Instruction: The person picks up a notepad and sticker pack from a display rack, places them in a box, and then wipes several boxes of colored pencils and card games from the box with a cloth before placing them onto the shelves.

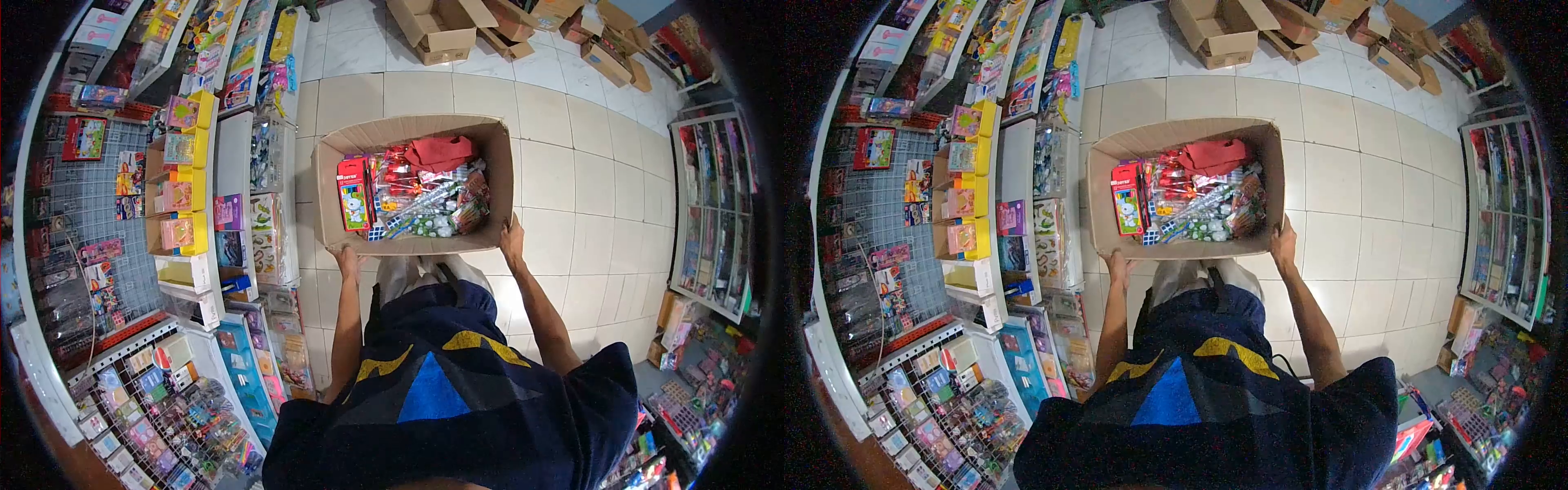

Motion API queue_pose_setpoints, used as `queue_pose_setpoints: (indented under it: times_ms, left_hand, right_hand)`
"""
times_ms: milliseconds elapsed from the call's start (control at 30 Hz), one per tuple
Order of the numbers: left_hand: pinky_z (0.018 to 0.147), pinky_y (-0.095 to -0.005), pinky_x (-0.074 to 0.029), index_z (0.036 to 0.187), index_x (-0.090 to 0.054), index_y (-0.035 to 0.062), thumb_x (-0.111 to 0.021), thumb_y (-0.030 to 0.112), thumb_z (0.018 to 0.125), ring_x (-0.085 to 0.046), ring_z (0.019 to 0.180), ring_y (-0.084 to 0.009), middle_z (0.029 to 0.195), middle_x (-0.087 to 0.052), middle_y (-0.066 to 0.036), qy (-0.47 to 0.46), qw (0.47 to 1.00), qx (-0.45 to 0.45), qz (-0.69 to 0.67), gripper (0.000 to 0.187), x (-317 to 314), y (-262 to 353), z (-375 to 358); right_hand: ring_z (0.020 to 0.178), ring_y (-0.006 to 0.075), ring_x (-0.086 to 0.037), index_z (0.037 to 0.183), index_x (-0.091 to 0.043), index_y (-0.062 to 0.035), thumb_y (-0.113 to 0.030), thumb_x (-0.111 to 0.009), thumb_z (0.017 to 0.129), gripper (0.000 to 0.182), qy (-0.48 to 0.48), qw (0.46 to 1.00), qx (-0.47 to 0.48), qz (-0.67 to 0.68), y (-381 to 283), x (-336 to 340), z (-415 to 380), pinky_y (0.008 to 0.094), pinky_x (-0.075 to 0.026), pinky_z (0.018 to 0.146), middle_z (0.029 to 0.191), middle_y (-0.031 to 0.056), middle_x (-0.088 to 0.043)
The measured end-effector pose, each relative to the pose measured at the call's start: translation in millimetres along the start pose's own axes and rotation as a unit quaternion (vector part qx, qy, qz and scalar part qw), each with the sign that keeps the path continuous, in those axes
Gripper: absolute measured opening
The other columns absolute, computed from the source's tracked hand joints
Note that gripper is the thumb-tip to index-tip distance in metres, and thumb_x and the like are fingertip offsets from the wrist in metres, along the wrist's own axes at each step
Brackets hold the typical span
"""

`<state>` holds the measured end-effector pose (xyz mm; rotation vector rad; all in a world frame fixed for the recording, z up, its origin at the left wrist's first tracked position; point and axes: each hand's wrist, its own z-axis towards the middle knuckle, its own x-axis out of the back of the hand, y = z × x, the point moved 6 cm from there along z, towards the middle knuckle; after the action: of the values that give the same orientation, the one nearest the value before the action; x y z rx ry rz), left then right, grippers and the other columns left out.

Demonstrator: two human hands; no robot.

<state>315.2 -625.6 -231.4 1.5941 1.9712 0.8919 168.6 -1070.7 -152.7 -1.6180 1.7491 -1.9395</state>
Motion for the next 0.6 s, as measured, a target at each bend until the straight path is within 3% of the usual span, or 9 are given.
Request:
queue_pose_setpoints:
  times_ms: [133, 233, 333, 600]
  left_hand:
    - [0.082, -0.0582, -0.052, 0.148, -0.001, 0.0209, -0.040, 0.012, 0.090, -0.042, 0.123, -0.0420, 0.149, -0.021, -0.013, -0.096, 0.995, -0.004, -0.015, 0.071, 2.0, -10.2, 21.4]
    - [0.082, -0.0578, -0.052, 0.148, -0.005, 0.0217, -0.041, 0.013, 0.091, -0.042, 0.123, -0.0408, 0.147, -0.025, -0.013, -0.027, 1.000, 0.007, 0.002, 0.068, -0.2, 1.2, -3.4]
    - [0.082, -0.0581, -0.052, 0.148, -0.007, 0.0223, -0.042, 0.014, 0.091, -0.041, 0.124, -0.0401, 0.147, -0.025, -0.012, -0.012, 1.000, 0.000, -0.004, 0.067, -3.2, 3.3, -9.8]
    - [0.082, -0.0582, -0.052, 0.148, -0.005, 0.0233, -0.042, 0.015, 0.089, -0.041, 0.124, -0.0394, 0.147, -0.024, -0.012, -0.026, 1.000, -0.008, -0.011, 0.070, 6.2, -20.7, 12.9]
  right_hand:
    - [0.100, 0.0413, -0.060, 0.124, -0.049, -0.0010, -0.005, -0.046, 0.087, 0.037, 0.003, 1.000, -0.019, 0.007, -7.5, 0.9, -1.9, 0.0448, -0.047, 0.085, 0.105, 0.0270, -0.062]
    - [0.102, 0.0410, -0.059, 0.126, -0.048, -0.0020, -0.005, -0.047, 0.087, 0.039, -0.007, 0.998, -0.060, -0.019, 1.3, 0.0, -0.3, 0.0441, -0.047, 0.087, 0.106, 0.0261, -0.062]
    - [0.104, 0.0406, -0.059, 0.126, -0.048, -0.0034, -0.005, -0.047, 0.088, 0.039, 0.003, 0.999, -0.037, -0.014, 7.2, 1.4, 0.1, 0.0430, -0.046, 0.088, 0.108, 0.0256, -0.062]
    - [0.103, 0.0414, -0.059, 0.127, -0.047, -0.0035, -0.006, -0.049, 0.087, 0.040, 0.007, 0.999, -0.044, -0.008, 28.5, -3.6, 0.2, 0.0435, -0.046, 0.088, 0.106, 0.0264, -0.061]
